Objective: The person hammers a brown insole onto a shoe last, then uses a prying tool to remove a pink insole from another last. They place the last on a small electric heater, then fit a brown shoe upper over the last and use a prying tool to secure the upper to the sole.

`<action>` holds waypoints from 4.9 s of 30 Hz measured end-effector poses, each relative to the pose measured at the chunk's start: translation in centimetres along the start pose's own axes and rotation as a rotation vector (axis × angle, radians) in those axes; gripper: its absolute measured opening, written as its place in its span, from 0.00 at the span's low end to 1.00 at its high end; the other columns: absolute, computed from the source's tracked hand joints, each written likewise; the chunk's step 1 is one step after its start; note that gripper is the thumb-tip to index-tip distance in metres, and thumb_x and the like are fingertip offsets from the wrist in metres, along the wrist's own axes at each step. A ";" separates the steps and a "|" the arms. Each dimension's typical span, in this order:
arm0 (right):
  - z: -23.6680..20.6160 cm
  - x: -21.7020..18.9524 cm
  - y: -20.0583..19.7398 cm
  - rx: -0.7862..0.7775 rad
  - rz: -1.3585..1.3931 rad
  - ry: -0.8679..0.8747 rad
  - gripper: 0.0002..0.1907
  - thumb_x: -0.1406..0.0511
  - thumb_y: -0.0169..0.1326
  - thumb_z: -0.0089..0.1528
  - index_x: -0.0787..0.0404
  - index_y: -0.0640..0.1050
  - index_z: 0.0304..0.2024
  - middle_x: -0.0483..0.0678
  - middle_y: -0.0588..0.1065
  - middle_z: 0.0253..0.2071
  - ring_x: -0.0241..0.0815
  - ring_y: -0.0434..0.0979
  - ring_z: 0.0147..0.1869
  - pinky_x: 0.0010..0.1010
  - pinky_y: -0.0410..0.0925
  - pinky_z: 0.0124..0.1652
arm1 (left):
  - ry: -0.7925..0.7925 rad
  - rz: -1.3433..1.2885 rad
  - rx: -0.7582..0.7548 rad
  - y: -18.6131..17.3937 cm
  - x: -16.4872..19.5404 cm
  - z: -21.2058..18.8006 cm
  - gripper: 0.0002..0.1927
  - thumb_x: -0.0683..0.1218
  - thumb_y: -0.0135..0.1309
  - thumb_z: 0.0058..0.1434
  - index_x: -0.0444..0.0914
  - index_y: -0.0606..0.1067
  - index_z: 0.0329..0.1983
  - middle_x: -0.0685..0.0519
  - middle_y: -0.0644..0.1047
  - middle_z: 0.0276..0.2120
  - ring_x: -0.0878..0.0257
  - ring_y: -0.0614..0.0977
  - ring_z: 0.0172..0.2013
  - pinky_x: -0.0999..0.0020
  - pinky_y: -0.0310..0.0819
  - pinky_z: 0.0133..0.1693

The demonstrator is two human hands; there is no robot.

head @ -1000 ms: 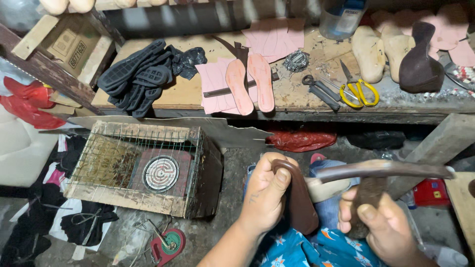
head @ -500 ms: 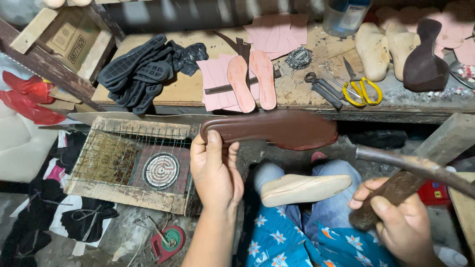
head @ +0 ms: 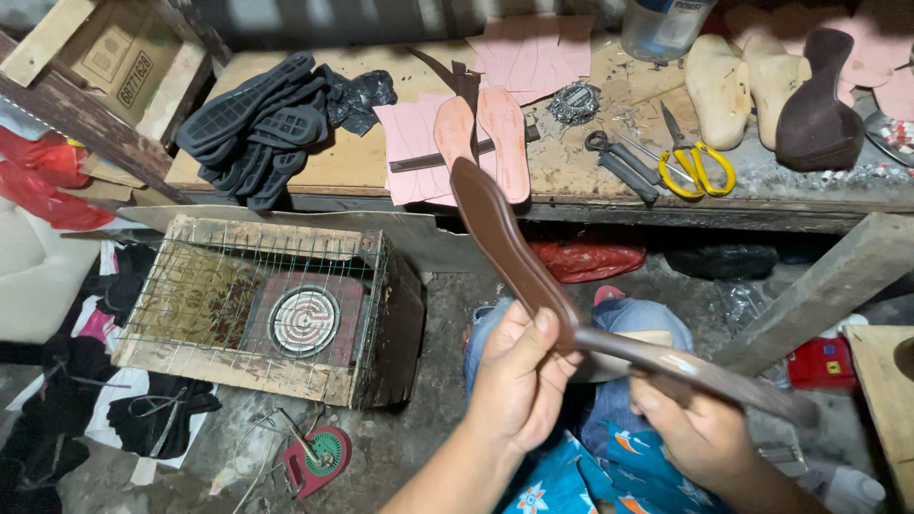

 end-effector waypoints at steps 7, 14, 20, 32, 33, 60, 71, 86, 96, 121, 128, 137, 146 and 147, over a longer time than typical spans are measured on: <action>-0.1 0.8 -0.3 -0.038 -0.069 0.184 0.10 0.70 0.51 0.65 0.69 0.75 0.48 0.52 0.76 0.33 0.40 0.75 0.37 0.33 0.73 0.40 | 0.014 0.040 -0.098 -0.2 0.6 -0.6 0.09 0.44 0.54 0.71 0.36 0.72 0.51 0.53 0.77 0.40 0.65 0.78 0.39 0.69 0.73 0.45; -0.5 -0.4 -0.8 -0.006 0.430 -0.033 0.13 0.67 0.49 0.69 0.69 0.71 0.54 0.55 0.75 0.39 0.43 0.76 0.43 0.37 0.72 0.47 | -0.019 0.078 -0.139 -0.1 0.0 -0.9 0.14 0.42 0.56 0.69 0.36 0.70 0.55 0.53 0.77 0.43 0.65 0.79 0.42 0.68 0.74 0.48; -0.5 1.1 -1.9 -0.053 0.342 0.128 0.12 0.67 0.48 0.68 0.68 0.72 0.51 0.55 0.74 0.37 0.44 0.75 0.40 0.37 0.72 0.43 | -0.031 0.145 -0.173 0.2 0.0 -1.3 0.18 0.42 0.57 0.69 0.34 0.69 0.59 0.53 0.77 0.45 0.65 0.79 0.44 0.69 0.74 0.49; -0.3 2.8 0.0 0.105 -0.020 0.321 0.22 0.77 0.62 0.53 0.66 0.72 0.49 0.51 0.78 0.43 0.40 0.80 0.45 0.36 0.75 0.45 | 0.066 0.518 -0.126 -0.8 -0.3 -0.5 0.11 0.43 0.55 0.72 0.32 0.74 0.52 0.51 0.80 0.45 0.65 0.80 0.47 0.66 0.74 0.54; -0.5 3.1 0.0 0.094 -0.017 0.368 0.22 0.77 0.63 0.53 0.67 0.73 0.49 0.51 0.78 0.43 0.39 0.79 0.45 0.36 0.75 0.44 | 0.133 0.536 -0.064 -1.0 0.4 -0.1 0.10 0.43 0.55 0.74 0.32 0.74 0.51 0.50 0.79 0.44 0.64 0.79 0.45 0.65 0.74 0.53; 2.1 -2.9 -1.9 -0.194 -0.017 0.307 0.16 0.71 0.46 0.68 0.70 0.68 0.58 0.52 0.72 0.34 0.42 0.73 0.38 0.33 0.71 0.40 | 0.181 0.809 -0.297 1.0 3.3 -0.9 0.12 0.49 0.58 0.69 0.35 0.75 0.47 0.54 0.78 0.43 0.68 0.77 0.45 0.71 0.72 0.51; 1.1 -2.2 -8.4 0.014 0.006 0.570 0.16 0.66 0.54 0.68 0.76 0.71 0.49 0.58 0.72 0.34 0.45 0.71 0.37 0.38 0.69 0.36 | 0.438 1.333 -0.465 5.8 5.9 -2.1 0.08 0.50 0.57 0.66 0.42 0.78 0.41 0.54 0.82 0.38 0.58 0.83 0.40 0.64 0.72 0.48; 4.4 -2.7 -5.5 -0.080 0.092 0.446 0.19 0.67 0.45 0.65 0.68 0.70 0.58 0.55 0.73 0.32 0.42 0.75 0.32 0.36 0.73 0.35 | 0.269 0.952 -0.252 2.8 5.0 -0.9 0.12 0.49 0.57 0.69 0.37 0.74 0.47 0.54 0.79 0.43 0.67 0.79 0.44 0.70 0.74 0.51; 1.8 -1.3 -1.0 -0.071 0.444 0.206 0.14 0.67 0.46 0.70 0.67 0.71 0.56 0.56 0.74 0.35 0.45 0.76 0.36 0.37 0.73 0.37 | 0.222 0.835 -0.145 1.3 3.7 -1.2 0.12 0.47 0.56 0.69 0.35 0.73 0.49 0.54 0.78 0.42 0.68 0.77 0.44 0.71 0.73 0.49; 1.7 -1.3 0.8 0.039 -0.057 0.031 0.09 0.69 0.53 0.66 0.72 0.78 0.41 0.54 0.76 0.39 0.41 0.76 0.40 0.32 0.71 0.43 | 0.088 -0.016 -0.041 0.9 0.9 -0.5 0.11 0.44 0.56 0.69 0.36 0.73 0.52 0.51 0.79 0.44 0.62 0.81 0.43 0.66 0.75 0.47; 1.6 -3.2 1.1 0.058 0.283 -0.205 0.13 0.68 0.49 0.67 0.74 0.75 0.49 0.53 0.77 0.41 0.41 0.77 0.47 0.33 0.72 0.53 | 0.077 -0.046 -0.056 1.0 1.2 -1.2 0.12 0.43 0.54 0.68 0.36 0.72 0.52 0.50 0.78 0.46 0.61 0.80 0.47 0.65 0.74 0.52; 1.3 -3.5 0.2 0.022 0.157 -0.161 0.11 0.67 0.48 0.70 0.72 0.75 0.46 0.54 0.77 0.38 0.42 0.79 0.45 0.34 0.73 0.50 | 0.036 0.008 -0.110 1.1 1.0 -1.5 0.14 0.41 0.54 0.68 0.33 0.70 0.55 0.50 0.78 0.47 0.60 0.79 0.49 0.61 0.73 0.55; 1.8 -1.2 -1.2 -0.147 -0.157 0.212 0.11 0.63 0.50 0.68 0.67 0.75 0.38 0.51 0.71 0.35 0.40 0.73 0.37 0.31 0.72 0.40 | -0.023 0.077 -0.203 1.3 0.7 -2.0 0.15 0.43 0.57 0.68 0.33 0.71 0.55 0.51 0.78 0.43 0.63 0.79 0.42 0.67 0.74 0.46; 2.0 -1.1 -1.6 -0.104 -0.095 0.177 0.11 0.63 0.49 0.68 0.67 0.75 0.39 0.51 0.73 0.35 0.40 0.74 0.38 0.31 0.72 0.41 | -0.022 0.098 -0.216 1.3 0.7 -1.9 0.15 0.43 0.57 0.68 0.33 0.71 0.55 0.50 0.78 0.43 0.63 0.79 0.42 0.67 0.74 0.46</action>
Point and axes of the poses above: each hand's wrist, its own z-axis towards the middle knuckle, its own y-axis out of the palm, x = y × z, the point moved 6 cm from there along z, towards the middle knuckle
